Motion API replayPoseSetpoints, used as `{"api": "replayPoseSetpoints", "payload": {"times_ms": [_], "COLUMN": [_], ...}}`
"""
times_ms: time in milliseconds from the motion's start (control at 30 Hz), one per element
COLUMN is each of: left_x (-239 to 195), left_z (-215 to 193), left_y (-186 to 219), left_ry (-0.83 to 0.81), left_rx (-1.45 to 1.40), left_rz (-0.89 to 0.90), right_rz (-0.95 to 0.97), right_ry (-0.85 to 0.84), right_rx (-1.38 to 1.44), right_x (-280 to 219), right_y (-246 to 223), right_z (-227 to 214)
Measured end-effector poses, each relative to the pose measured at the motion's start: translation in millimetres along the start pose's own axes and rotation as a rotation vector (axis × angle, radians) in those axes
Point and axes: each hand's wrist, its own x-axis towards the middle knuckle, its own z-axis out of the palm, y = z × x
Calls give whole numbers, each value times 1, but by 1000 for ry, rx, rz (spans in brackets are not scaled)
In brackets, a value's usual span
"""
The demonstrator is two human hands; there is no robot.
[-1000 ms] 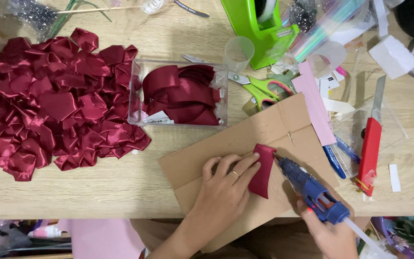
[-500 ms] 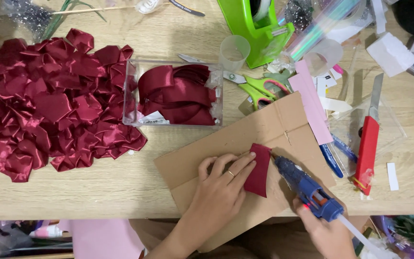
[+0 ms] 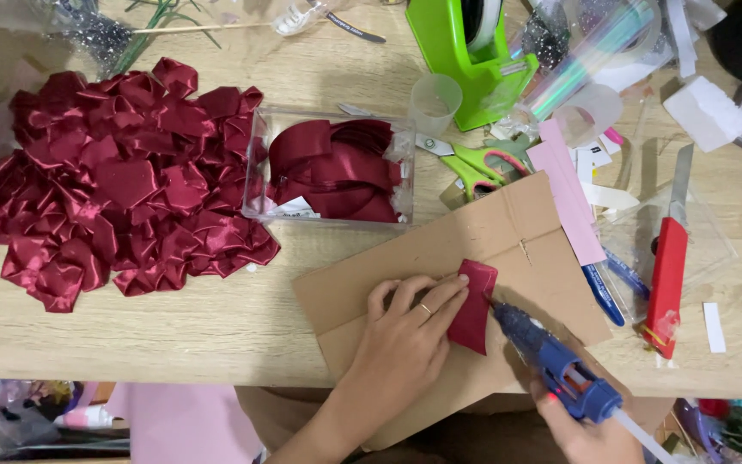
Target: The person uses a hot glue gun to attach small pieces of red ribbon onto a cardboard sheet. They repeatedly pick up ribbon pieces, apply glue, and press them onto the cardboard.
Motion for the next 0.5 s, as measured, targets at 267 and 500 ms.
{"api": "replayPoseSetpoints", "payload": {"times_ms": [267, 500], "left_x": [1, -2], "left_z": [-1, 1], "left_y": [0, -3], "left_ry": [21, -27], "left_rx": [0, -27], "left_rz": [13, -3], "right_rz": [211, 57], "right_ry": [-31, -80], "right_rx": [-299, -123], "right_x": [15, 3], "right_y": [69, 80], "right_z": [-7, -7]}}
